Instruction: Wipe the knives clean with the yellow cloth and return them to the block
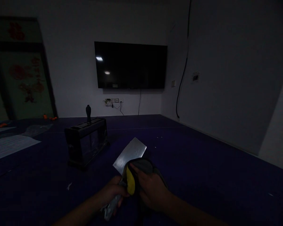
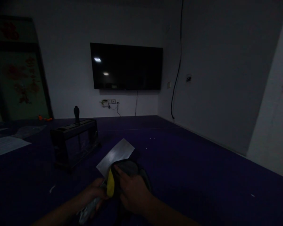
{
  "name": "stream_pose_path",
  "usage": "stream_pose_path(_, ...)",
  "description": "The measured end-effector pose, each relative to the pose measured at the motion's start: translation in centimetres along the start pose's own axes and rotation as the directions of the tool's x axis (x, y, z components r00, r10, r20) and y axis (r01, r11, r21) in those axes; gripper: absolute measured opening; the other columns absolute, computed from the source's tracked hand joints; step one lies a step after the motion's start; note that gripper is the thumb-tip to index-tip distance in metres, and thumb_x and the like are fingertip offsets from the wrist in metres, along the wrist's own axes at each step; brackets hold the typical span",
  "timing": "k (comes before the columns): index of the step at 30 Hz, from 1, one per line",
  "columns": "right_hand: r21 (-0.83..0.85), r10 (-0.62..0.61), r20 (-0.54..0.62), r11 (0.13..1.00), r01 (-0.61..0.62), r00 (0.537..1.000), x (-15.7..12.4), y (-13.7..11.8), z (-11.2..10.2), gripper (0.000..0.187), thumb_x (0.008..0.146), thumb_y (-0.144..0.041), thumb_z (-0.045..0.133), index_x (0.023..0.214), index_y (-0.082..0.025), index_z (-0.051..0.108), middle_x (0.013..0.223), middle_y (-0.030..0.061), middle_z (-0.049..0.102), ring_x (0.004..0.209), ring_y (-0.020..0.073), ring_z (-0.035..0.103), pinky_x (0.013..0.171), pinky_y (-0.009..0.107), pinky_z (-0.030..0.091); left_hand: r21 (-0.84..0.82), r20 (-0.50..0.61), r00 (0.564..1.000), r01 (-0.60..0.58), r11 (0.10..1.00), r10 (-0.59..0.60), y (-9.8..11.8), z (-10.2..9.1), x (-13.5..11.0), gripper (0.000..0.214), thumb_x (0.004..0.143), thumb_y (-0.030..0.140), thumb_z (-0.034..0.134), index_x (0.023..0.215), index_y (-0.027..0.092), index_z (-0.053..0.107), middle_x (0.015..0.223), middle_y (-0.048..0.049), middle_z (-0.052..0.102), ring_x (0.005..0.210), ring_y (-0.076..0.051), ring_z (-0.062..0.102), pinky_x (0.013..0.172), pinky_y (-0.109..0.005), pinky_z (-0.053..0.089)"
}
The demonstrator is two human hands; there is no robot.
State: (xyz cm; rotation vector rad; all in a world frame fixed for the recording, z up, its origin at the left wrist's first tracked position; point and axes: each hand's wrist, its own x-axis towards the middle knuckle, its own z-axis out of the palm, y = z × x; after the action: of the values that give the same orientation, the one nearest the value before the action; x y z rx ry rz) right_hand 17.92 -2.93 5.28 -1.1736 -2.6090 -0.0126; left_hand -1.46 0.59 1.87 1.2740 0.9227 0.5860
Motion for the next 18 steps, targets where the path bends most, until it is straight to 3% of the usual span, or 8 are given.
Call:
stream_pose_path(4,-0.064,0.057,-0.023,0.996,-0.058,0.998,-0.1,-0.3,-0.1,0.071,0.069,-0.015,0.045,0.139,-0.014,0.037,0.150,0.0076,0.024,0.113,0.0268,0.055,0.092,0.037,0.046,0.006,-0.014,1.000,-0.010,1.000,0.010,-0.2,-0.3,-0.1,0.028,0.045,0.030,0.064,0.066,0.012,0.058,0.036,0.0002,0.052,0.025,-0.010,0.039,0.024,-0.019,0.029)
stream_pose_path(9,-0.093,0.111,-0.073,0.989,-0.118,0.991,-0.2,-0.3,-0.2,0.071,0.066,-0.015,0.046,0.136,-0.008,0.041,0.147,0.0117,0.029,0.112,0.0307,0.055,0.088,0.041,0.048,0.035,-0.003,1.000,0.018,0.999,-0.018,0.5,0.2,-0.5,0.029,0.045,0.030,0.061,0.068,0.014,0.057,0.033,0.0030,0.049,0.023,-0.010,0.036,0.025,-0.019,0.028)
stream_pose_path(13,-0.072,0.112,-0.080,0.990,-0.117,0.990,-0.3,-0.1,-0.1,0.067,0.068,-0.016,0.044,0.134,-0.003,0.043,0.146,0.0141,0.030,0.114,0.0308,0.054,0.090,0.042,0.048,0.037,0.003,1.000,0.013,0.999,-0.013,0.7,0.2,-0.5,0.026,0.045,0.029,0.060,0.066,0.014,0.056,0.034,0.0036,0.049,0.024,-0.009,0.036,0.026,-0.017,0.026)
stream_pose_path(18,-0.067,0.085,-0.118,0.993,-0.093,0.989,-0.4,0.2,0.3,0.067,0.068,-0.015,0.045,0.134,-0.006,0.043,0.148,0.0120,0.029,0.120,0.0296,0.048,0.093,0.041,0.045,0.101,0.003,1.000,0.024,0.995,-0.025,0.8,0.4,-1.1,0.023,0.046,0.027,0.060,0.064,0.015,0.055,0.036,0.0035,0.050,0.026,-0.010,0.038,0.027,-0.018,0.027)
